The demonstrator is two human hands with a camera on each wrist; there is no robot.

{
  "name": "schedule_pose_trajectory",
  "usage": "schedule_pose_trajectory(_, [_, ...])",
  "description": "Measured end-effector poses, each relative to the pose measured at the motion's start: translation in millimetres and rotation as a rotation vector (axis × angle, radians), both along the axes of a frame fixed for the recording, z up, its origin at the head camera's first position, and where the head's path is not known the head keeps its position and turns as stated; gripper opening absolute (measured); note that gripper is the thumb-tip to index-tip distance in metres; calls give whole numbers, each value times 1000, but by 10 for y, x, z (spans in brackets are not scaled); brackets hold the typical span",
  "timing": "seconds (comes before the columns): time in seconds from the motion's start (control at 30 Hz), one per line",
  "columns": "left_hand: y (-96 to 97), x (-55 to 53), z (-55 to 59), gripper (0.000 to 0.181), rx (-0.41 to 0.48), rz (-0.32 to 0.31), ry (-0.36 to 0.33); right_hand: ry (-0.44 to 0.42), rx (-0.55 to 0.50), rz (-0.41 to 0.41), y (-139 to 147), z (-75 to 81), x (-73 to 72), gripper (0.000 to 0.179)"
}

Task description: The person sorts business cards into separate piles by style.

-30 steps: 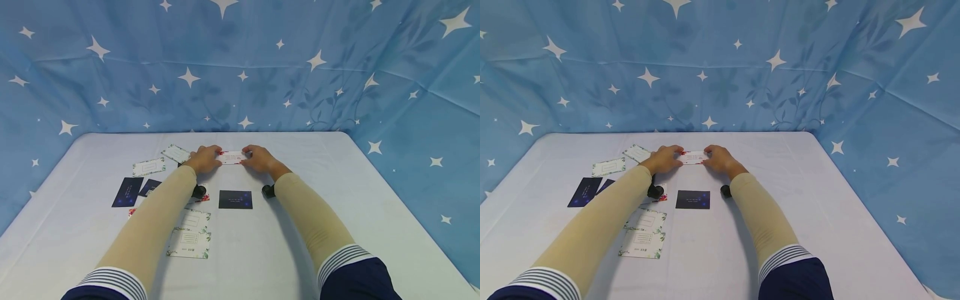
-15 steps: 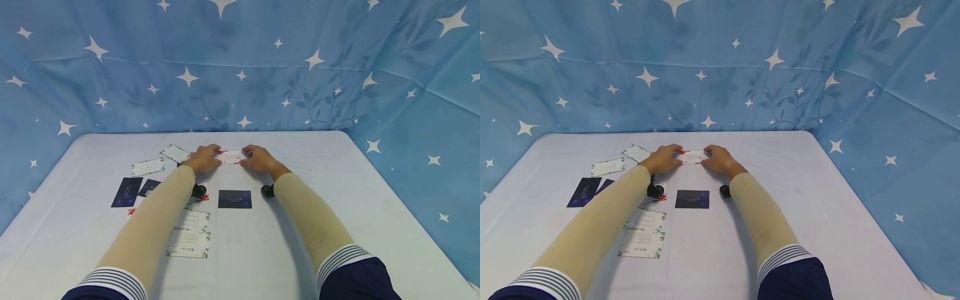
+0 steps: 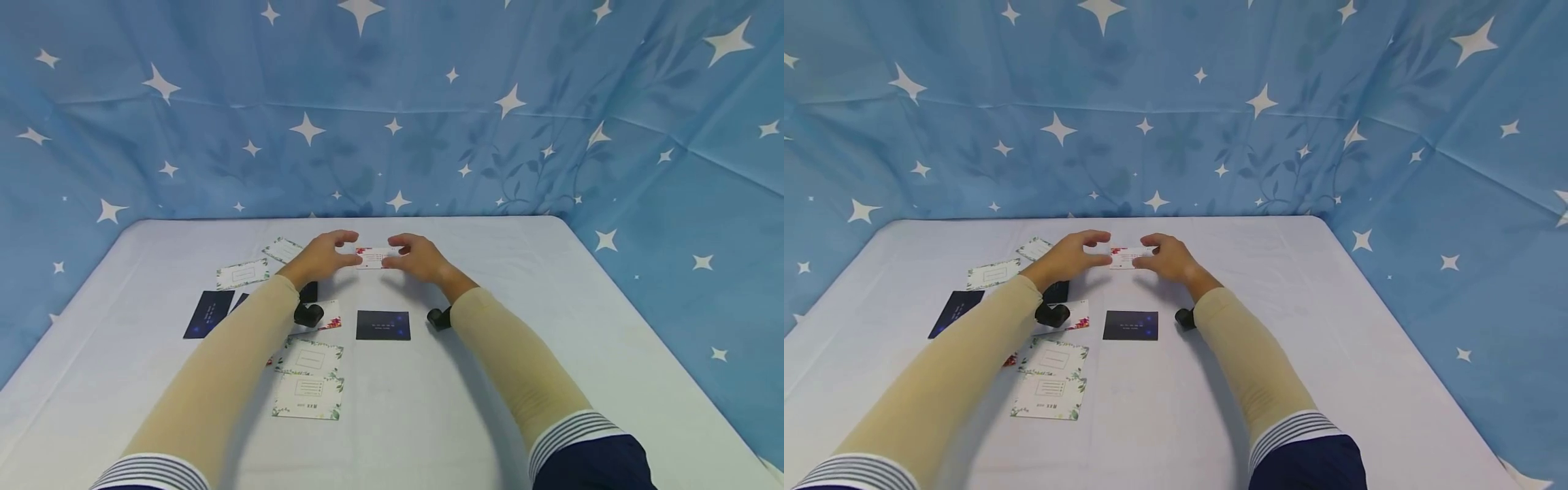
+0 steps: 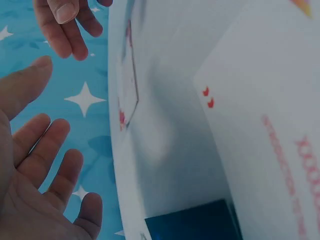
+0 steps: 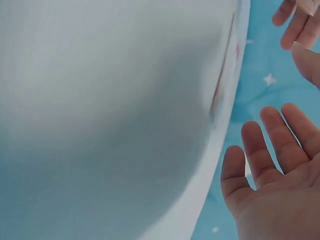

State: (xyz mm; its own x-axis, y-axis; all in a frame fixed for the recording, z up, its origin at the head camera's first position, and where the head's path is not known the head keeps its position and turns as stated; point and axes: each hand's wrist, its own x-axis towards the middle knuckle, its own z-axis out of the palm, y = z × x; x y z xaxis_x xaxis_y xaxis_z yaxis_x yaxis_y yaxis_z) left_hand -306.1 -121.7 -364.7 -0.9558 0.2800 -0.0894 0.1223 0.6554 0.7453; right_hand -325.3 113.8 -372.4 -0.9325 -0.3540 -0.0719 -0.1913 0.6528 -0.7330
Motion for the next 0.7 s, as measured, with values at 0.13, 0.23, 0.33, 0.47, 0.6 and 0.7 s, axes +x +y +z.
schedule_pose_trajectory(0.13, [-63, 118, 47, 63, 27, -6, 32, 10, -46, 52, -76, 51, 94, 61])
schedule_pose_trajectory(0.23, [-136, 220, 65, 64, 40, -17, 59, 19, -45, 94, -138, 67, 162, 60])
schedule_pose_trajectory(0.33, [-203, 331, 74, 64, 41, -13, 64, 22, -65, 132, -205, 64, 235, 59])
schedule_pose_trajectory(0.47, [-272, 473, 97, 64, 41, -23, 71, 2, -132, 175, -297, 42, 334, 59])
schedule_pose_trajectory(0.6, [-357, 621, 110, 62, 42, -27, 82, -10, -125, 236, -401, 13, 425, 60])
schedule_pose_trajectory(0.7, [-427, 738, 83, 62, 38, -30, 78, -4, -72, 286, -469, 3, 486, 60])
